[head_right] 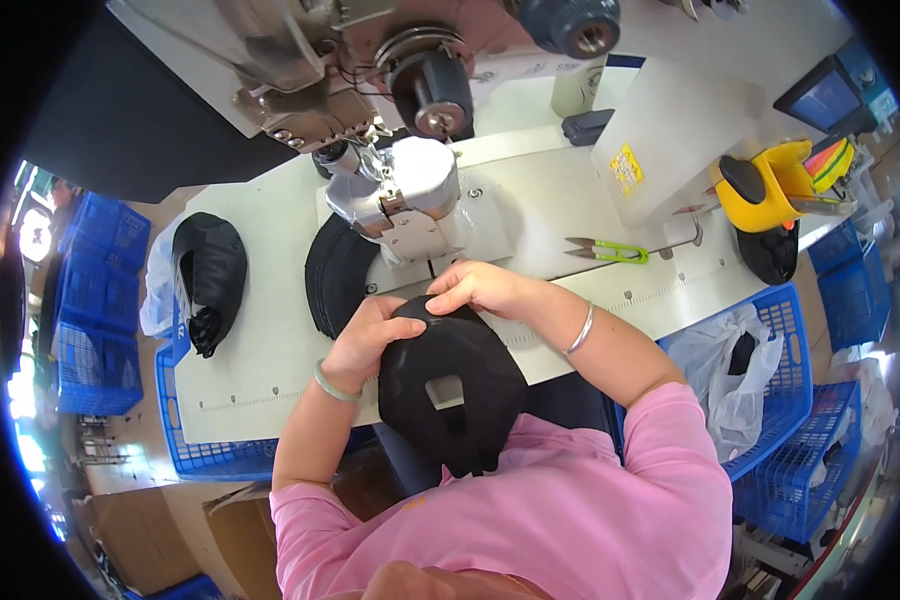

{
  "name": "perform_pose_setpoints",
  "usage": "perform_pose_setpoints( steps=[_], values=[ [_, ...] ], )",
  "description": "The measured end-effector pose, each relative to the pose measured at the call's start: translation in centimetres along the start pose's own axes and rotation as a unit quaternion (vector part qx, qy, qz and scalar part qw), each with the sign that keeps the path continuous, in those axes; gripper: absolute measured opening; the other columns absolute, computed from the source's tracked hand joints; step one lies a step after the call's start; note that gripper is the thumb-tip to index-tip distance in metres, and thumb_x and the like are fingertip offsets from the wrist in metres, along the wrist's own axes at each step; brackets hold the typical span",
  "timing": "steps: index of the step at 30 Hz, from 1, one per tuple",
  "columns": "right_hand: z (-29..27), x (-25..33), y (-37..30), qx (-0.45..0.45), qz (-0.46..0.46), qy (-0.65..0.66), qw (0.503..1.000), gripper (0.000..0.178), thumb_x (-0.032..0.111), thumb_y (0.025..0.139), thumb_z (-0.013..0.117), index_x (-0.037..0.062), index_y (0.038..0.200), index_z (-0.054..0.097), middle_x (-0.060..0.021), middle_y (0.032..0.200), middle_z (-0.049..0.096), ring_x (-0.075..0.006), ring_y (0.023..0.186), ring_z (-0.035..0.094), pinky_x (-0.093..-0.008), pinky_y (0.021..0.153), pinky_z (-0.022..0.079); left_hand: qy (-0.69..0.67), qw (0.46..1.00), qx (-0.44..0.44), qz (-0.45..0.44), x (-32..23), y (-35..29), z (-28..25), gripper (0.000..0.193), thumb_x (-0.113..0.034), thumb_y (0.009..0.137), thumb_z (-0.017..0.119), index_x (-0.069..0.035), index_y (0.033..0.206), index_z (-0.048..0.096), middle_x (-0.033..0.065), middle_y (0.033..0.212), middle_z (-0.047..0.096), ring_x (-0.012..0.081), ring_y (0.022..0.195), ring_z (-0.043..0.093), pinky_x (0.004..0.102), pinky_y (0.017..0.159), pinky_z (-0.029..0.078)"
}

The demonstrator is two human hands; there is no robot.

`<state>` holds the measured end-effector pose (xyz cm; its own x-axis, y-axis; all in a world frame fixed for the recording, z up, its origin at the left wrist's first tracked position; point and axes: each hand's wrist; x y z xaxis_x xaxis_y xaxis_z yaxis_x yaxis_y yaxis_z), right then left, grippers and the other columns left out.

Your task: Stitching components of a black shoe upper using an industrial sewing machine.

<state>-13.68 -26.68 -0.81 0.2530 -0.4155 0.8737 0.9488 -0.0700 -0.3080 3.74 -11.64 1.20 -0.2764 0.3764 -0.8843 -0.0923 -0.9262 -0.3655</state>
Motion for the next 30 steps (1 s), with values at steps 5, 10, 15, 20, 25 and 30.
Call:
perform_pose_setpoints(
  steps=[5, 10, 15, 20, 25, 30],
  values=[
    [2.3, 2.0, -1.2, -0.172, -0.149, -0.248, 0.942, 0.029, 0.031, 0.090, 0.069, 0.0032, 0.097, 0.071, -0.0027, 0.086, 0.069, -0.0097, 0.077, 0.060, -0.0260, 0.067, 0.046, -0.153, 0.988, 0.033, -0.003, 0.6, -0.1, -0.1, 0.020, -0.008, 0.086, 0.061, 0.007, 0.097, 0.067, 0.0102, 0.089, 0.070, 0.0148, 0.076, 0.066, 0.0270, 0.071, 0.053],
    [7.1, 7.5, -7.5, -0.202, -0.380, -0.360, 0.828, 0.022, 0.021, 0.090, 0.066, -0.0014, 0.093, 0.069, -0.0092, 0.089, 0.070, -0.0194, 0.082, 0.066, -0.0314, 0.073, 0.050, -0.212, 0.977, 0.016, 0.012, 1.3, 0.0, -0.3, 0.020, -0.006, 0.087, 0.055, 0.006, 0.096, 0.067, 0.0121, 0.093, 0.071, 0.0184, 0.083, 0.067, 0.0287, 0.079, 0.053],
    [12.3, 9.3, -11.3, -0.076, -0.608, -0.341, 0.713, 0.017, 0.013, 0.089, 0.062, -0.0005, 0.096, 0.070, -0.0092, 0.093, 0.071, -0.0186, 0.087, 0.067, -0.0296, 0.073, 0.053, -0.216, 0.976, 0.030, -0.015, 1.9, 0.8, -0.6, 0.020, -0.006, 0.088, 0.054, 0.006, 0.096, 0.068, 0.0115, 0.094, 0.072, 0.0183, 0.084, 0.067, 0.0275, 0.079, 0.053],
    [14.3, 9.3, -13.3, -0.011, -0.741, -0.241, 0.627, 0.019, 0.005, 0.088, 0.058, 0.0022, 0.101, 0.072, -0.0073, 0.101, 0.072, -0.0148, 0.093, 0.067, -0.0268, 0.073, 0.055, -0.241, 0.970, 0.041, -0.007, 1.9, 0.4, -1.1, 0.022, -0.007, 0.089, 0.053, 0.006, 0.098, 0.068, 0.0134, 0.096, 0.072, 0.0216, 0.087, 0.068, 0.0303, 0.083, 0.053],
    [15.3, 9.5, -14.2, 0.060, -0.846, -0.158, 0.506, 0.028, -0.002, 0.087, 0.054, 0.0048, 0.106, 0.073, -0.0053, 0.108, 0.073, -0.0110, 0.099, 0.068, -0.0240, 0.074, 0.058, -0.213, 0.975, 0.058, -0.008, 1.1, 0.1, -0.2, 0.022, -0.009, 0.091, 0.056, 0.008, 0.100, 0.067, 0.0131, 0.094, 0.072, 0.0184, 0.083, 0.069, 0.0283, 0.078, 0.054],
    [13.5, 8.5, -15.0, 0.234, -0.793, -0.099, 0.554, 0.021, 0.013, 0.085, 0.058, -0.0004, 0.077, 0.073, -0.0122, 0.080, 0.070, -0.0235, 0.066, 0.066, -0.0325, 0.062, 0.056, -0.110, 0.993, 0.053, 0.002, 0.2, -0.7, 0.8, 0.026, -0.014, 0.091, 0.062, 0.009, 0.103, 0.065, 0.0129, 0.096, 0.072, 0.0163, 0.082, 0.070, 0.0268, 0.076, 0.055]
  ],
)
Point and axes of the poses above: each hand's wrist, its own y-axis towards the middle knuckle, its own z-axis out of the palm, x = y × z
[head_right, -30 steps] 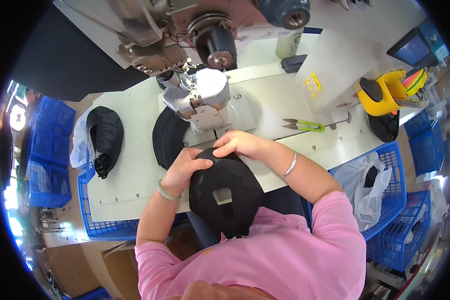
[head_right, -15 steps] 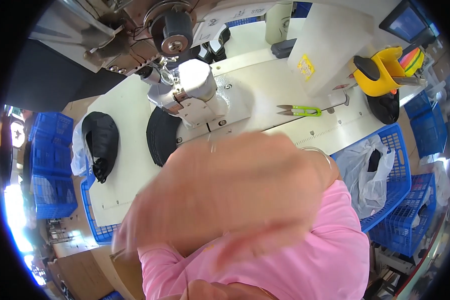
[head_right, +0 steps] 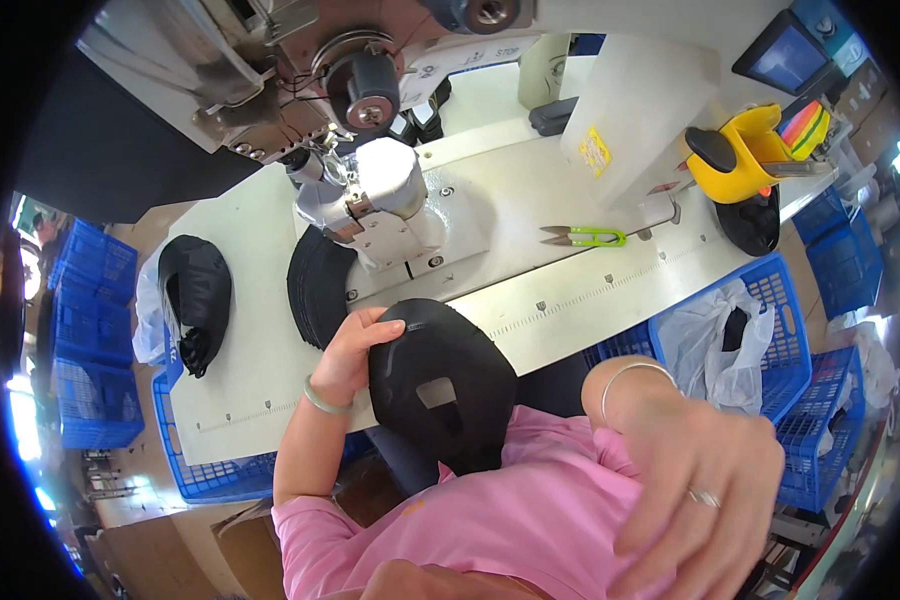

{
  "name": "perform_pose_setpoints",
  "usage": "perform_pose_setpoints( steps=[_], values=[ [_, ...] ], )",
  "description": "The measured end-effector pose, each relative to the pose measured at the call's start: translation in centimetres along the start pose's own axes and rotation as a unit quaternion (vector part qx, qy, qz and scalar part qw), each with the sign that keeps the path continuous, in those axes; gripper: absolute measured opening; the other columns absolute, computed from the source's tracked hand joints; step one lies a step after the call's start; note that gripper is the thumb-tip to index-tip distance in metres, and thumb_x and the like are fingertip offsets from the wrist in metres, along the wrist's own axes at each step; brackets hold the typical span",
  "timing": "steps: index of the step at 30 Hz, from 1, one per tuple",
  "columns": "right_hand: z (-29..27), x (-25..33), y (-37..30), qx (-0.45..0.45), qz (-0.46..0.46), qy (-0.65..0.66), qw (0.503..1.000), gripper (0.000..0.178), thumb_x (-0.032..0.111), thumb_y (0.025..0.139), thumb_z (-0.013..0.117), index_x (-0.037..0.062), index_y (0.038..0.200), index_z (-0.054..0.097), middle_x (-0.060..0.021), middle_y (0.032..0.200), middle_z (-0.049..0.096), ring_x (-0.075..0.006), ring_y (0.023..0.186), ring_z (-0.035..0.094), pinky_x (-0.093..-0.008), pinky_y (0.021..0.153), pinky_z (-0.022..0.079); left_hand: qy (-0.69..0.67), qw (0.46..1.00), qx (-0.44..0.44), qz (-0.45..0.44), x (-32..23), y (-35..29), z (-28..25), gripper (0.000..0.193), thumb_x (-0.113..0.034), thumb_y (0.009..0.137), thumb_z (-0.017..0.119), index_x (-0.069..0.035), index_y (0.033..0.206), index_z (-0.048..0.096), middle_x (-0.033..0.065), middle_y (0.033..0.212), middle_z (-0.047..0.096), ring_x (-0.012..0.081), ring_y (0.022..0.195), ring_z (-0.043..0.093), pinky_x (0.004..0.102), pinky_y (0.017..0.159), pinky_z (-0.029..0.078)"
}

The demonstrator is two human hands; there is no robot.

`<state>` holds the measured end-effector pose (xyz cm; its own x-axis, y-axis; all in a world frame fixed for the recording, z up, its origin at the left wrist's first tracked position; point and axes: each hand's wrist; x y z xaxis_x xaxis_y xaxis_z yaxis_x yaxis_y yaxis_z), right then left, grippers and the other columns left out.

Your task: Stitching components of a black shoe upper using an industrial sewing machine.

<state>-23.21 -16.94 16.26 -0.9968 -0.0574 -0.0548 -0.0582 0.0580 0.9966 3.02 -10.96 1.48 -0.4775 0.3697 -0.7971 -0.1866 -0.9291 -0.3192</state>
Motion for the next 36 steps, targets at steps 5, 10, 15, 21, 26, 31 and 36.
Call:
perform_pose_setpoints(
  steps=[5, 10, 15, 21, 26, 31, 36],
  values=[
    [-0.6, -0.8, -6.3, -0.106, 0.470, -0.489, 0.727, 0.019, 0.019, 0.085, 0.070, 0.0011, 0.089, 0.072, -0.0101, 0.082, 0.070, -0.0252, 0.075, 0.069, -0.0342, 0.070, 0.054, -0.002, 1.000, -0.003, -0.005, -0.1, -0.4, 0.3, 0.029, -0.013, 0.090, 0.063, 0.009, 0.108, 0.063, 0.0125, 0.097, 0.072, 0.0155, 0.083, 0.069, 0.0262, 0.077, 0.055],
    [-2.7, -3.9, -14.3, -0.190, 0.768, -0.280, 0.544, 0.023, 0.021, 0.089, 0.072, 0.0009, 0.097, 0.064, -0.0031, 0.073, 0.062, -0.0101, 0.067, 0.058, -0.0256, 0.065, 0.048, -0.028, 0.999, 0.019, -0.011, 0.0, -0.5, 0.4, 0.028, -0.013, 0.090, 0.065, 0.008, 0.109, 0.065, 0.0091, 0.097, 0.071, 0.0119, 0.083, 0.067, 0.0252, 0.076, 0.053],
    [-2.4, -4.0, -16.4, -0.379, 0.688, -0.060, 0.616, 0.021, 0.021, 0.091, 0.072, 0.0017, 0.092, 0.063, 0.0012, 0.078, 0.063, -0.0031, 0.069, 0.056, -0.0193, 0.063, 0.045, 0.043, 0.999, 0.026, -0.013, -0.1, -1.0, 0.3, 0.029, -0.010, 0.088, 0.067, 0.010, 0.109, 0.065, 0.0090, 0.096, 0.070, 0.0113, 0.082, 0.066, 0.0250, 0.075, 0.053],
    [-2.1, -4.6, -17.1, -0.457, 0.648, 0.008, 0.609, 0.017, 0.019, 0.090, 0.072, 0.0036, 0.088, 0.064, 0.0008, 0.077, 0.065, -0.0042, 0.066, 0.057, -0.0198, 0.061, 0.046, 0.052, 0.998, 0.018, -0.002, 0.5, -1.0, 0.2, 0.029, -0.008, 0.087, 0.064, 0.010, 0.110, 0.064, 0.0088, 0.095, 0.070, 0.0114, 0.082, 0.066, 0.0245, 0.075, 0.053],
    [-2.5, -4.4, -16.9, -0.468, 0.652, 0.030, 0.595, 0.016, 0.018, 0.091, 0.070, 0.0036, 0.087, 0.063, -0.0008, 0.078, 0.066, -0.0048, 0.067, 0.059, -0.0204, 0.062, 0.047, -0.031, 0.999, 0.036, 0.017, 0.9, -1.1, 0.2, 0.035, -0.007, 0.086, 0.057, 0.011, 0.116, 0.060, 0.0117, 0.099, 0.070, 0.0141, 0.086, 0.067, 0.0257, 0.079, 0.053],
    [-2.6, -4.4, -16.3, -0.457, 0.660, 0.039, 0.594, 0.018, 0.017, 0.089, 0.071, 0.0028, 0.086, 0.061, -0.0003, 0.077, 0.064, -0.0051, 0.064, 0.057, -0.0203, 0.060, 0.045, -0.052, 0.998, 0.042, 0.018, 1.0, -1.1, 0.2, 0.042, -0.007, 0.084, 0.055, 0.012, 0.121, 0.056, 0.0144, 0.105, 0.069, 0.0166, 0.090, 0.067, 0.0269, 0.082, 0.053],
    [-2.9, -4.5, -16.2, -0.443, 0.674, 0.030, 0.590, 0.018, 0.017, 0.089, 0.070, 0.0034, 0.084, 0.060, 0.0001, 0.076, 0.064, -0.0046, 0.064, 0.057, -0.0201, 0.059, 0.045, -0.030, 0.999, 0.028, 0.003, 0.9, -1.2, 0.5, 0.045, -0.012, 0.084, 0.057, 0.014, 0.121, 0.055, 0.0164, 0.109, 0.068, 0.0193, 0.094, 0.067, 0.0283, 0.086, 0.052]
  ],
)
Point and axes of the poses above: each hand's wrist, its own y-axis towards the middle knuckle, its own z-axis out of the palm, x = y × z
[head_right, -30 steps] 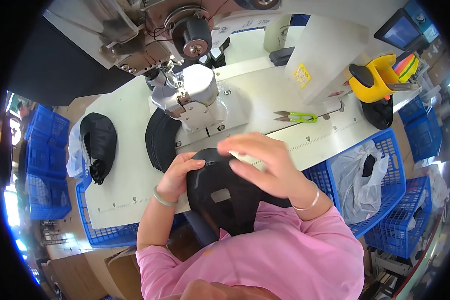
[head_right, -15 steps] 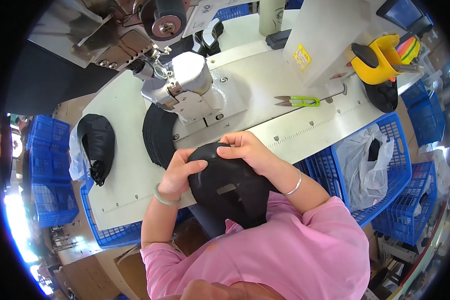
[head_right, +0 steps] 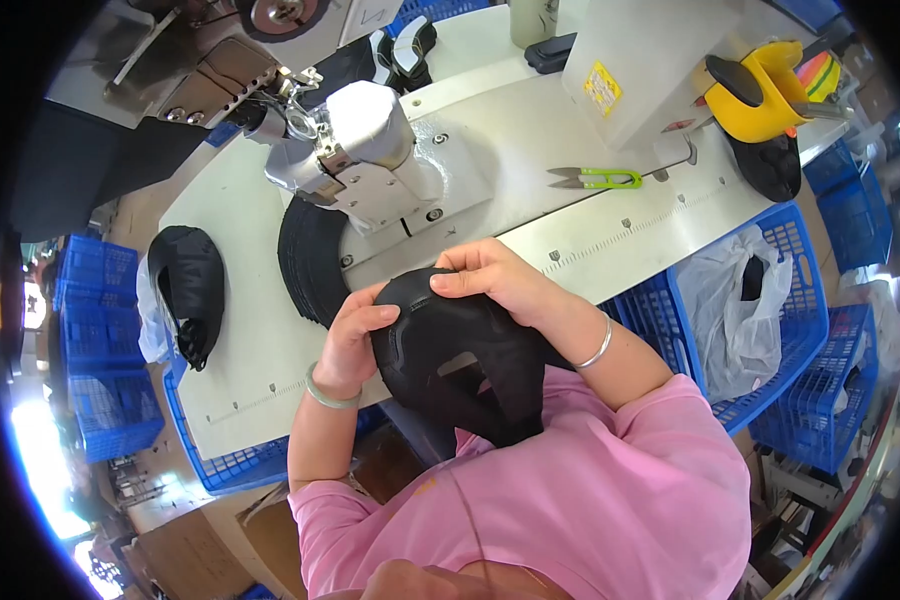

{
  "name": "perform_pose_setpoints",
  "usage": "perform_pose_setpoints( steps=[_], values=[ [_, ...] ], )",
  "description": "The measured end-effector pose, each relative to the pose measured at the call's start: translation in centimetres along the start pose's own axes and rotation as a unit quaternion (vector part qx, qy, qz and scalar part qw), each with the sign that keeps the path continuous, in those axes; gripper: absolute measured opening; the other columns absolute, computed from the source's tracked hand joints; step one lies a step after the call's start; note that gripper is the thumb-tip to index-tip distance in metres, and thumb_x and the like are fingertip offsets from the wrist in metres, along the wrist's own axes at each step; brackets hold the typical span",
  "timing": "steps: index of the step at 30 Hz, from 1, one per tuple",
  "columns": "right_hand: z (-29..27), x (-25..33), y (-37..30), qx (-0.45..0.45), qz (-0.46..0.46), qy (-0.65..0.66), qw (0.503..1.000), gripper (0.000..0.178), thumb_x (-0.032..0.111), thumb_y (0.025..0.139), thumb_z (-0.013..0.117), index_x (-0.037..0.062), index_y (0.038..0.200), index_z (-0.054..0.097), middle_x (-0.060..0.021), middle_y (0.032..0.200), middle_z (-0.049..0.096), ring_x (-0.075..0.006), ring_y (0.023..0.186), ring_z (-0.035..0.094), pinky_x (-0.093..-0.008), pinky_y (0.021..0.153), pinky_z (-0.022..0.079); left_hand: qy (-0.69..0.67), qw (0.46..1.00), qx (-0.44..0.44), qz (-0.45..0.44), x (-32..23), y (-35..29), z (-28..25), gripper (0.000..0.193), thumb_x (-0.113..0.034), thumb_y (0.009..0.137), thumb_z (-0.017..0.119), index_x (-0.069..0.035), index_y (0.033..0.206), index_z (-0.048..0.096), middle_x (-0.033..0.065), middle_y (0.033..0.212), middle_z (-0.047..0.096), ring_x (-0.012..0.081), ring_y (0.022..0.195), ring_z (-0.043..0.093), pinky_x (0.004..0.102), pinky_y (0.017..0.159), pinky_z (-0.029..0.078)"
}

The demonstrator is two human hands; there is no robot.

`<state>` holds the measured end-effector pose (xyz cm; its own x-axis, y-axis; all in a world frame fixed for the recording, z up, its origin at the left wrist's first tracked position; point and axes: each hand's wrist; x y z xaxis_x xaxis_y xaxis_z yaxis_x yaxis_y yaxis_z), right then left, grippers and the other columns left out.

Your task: Stitching components of a black shoe upper using an industrial sewing machine.

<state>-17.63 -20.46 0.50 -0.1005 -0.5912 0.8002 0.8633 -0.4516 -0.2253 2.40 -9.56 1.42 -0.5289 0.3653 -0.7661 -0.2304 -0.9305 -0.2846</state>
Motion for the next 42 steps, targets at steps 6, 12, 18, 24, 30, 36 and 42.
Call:
perform_pose_setpoints(
  steps=[6, 12, 18, 24, 30, 36, 42],
  values=[
    [-0.3, -0.1, -0.1, -0.003, -0.007, -0.009, 1.000, 0.016, 0.018, 0.091, 0.069, 0.0027, 0.088, 0.065, 0.0002, 0.078, 0.065, -0.0045, 0.067, 0.058, -0.0207, 0.062, 0.046, 0.076, 0.996, -0.032, 0.020, -0.5, -0.2, 1.4, 0.044, -0.004, 0.082, 0.064, 0.009, 0.123, 0.055, 0.0138, 0.109, 0.067, 0.0163, 0.097, 0.064, 0.0266, 0.086, 0.051],
    [-0.2, -0.3, -0.7, -0.072, -0.059, -0.082, 0.992, 0.018, 0.019, 0.092, 0.068, 0.0016, 0.093, 0.064, 0.0016, 0.078, 0.063, -0.0032, 0.066, 0.055, -0.0191, 0.061, 0.045, 0.538, 0.768, -0.152, 0.312, 0.4, 0.2, 2.7, 0.045, -0.007, 0.077, 0.078, 0.002, 0.119, 0.061, 0.0143, 0.107, 0.063, 0.0229, 0.088, 0.065, 0.0314, 0.076, 0.053],
    [0.1, -0.9, -0.9, -0.082, -0.101, -0.196, 0.972, 0.028, 0.027, 0.094, 0.068, 0.0019, 0.085, 0.061, 0.0049, 0.067, 0.052, -0.0018, 0.063, 0.046, -0.0222, 0.056, 0.038, 0.557, 0.760, -0.114, 0.314, 0.8, 0.0, 2.8, 0.016, -0.005, 0.086, 0.068, 0.004, 0.099, 0.067, 0.0152, 0.077, 0.064, 0.0291, 0.064, 0.062, 0.0346, 0.060, 0.049],
    [1.8, -0.7, -1.9, -0.148, -0.111, -0.361, 0.914, 0.032, 0.034, 0.095, 0.063, 0.0027, 0.091, 0.061, -0.0055, 0.066, 0.055, -0.0143, 0.061, 0.054, -0.0289, 0.057, 0.041, 0.506, 0.829, -0.099, 0.217, 0.5, -0.8, 2.6, 0.010, -0.005, 0.086, 0.069, 0.004, 0.082, 0.068, 0.0125, 0.062, 0.059, 0.0209, 0.053, 0.054, 0.0309, 0.053, 0.043],
    [2.7, -0.6, -2.6, -0.086, -0.308, -0.542, 0.777, 0.025, 0.017, 0.084, 0.072, 0.0036, 0.103, 0.064, -0.0100, 0.098, 0.065, -0.0295, 0.082, 0.064, -0.0374, 0.071, 0.052, 0.410, 0.892, -0.095, 0.166, 0.9, -0.9, 2.3, 0.013, -0.005, 0.085, 0.070, 0.005, 0.077, 0.068, 0.0086, 0.054, 0.053, 0.0123, 0.049, 0.044, 0.0282, 0.049, 0.038],
    [2.3, -0.5, -2.5, -0.055, -0.309, -0.481, 0.819, 0.020, 0.011, 0.083, 0.071, 0.0036, 0.101, 0.064, -0.0088, 0.089, 0.060, -0.0280, 0.079, 0.060, -0.0363, 0.068, 0.048, 0.430, 0.878, -0.077, 0.195, 0.8, -0.9, 2.3, 0.007, -0.003, 0.081, 0.071, 0.004, 0.079, 0.070, 0.0062, 0.058, 0.055, 0.0109, 0.051, 0.045, 0.0269, 0.049, 0.036],
    [2.7, -0.5, -2.4, -0.065, -0.313, -0.445, 0.837, 0.015, 0.007, 0.081, 0.071, 0.0023, 0.094, 0.066, -0.0060, 0.080, 0.056, -0.0211, 0.072, 0.053, -0.0311, 0.064, 0.041, 0.421, 0.884, -0.064, 0.192, 0.5, -1.0, 2.4, 0.006, -0.002, 0.079, 0.070, 0.004, 0.079, 0.069, 0.0051, 0.059, 0.056, 0.0093, 0.052, 0.045, 0.0263, 0.049, 0.036]
  ],
)
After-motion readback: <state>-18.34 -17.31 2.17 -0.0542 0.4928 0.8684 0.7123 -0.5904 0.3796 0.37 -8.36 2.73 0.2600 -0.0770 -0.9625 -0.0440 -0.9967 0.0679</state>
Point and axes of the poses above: each hand's wrist, its own y-axis towards the middle knuckle, its own z-axis out of the palm, x = y × z
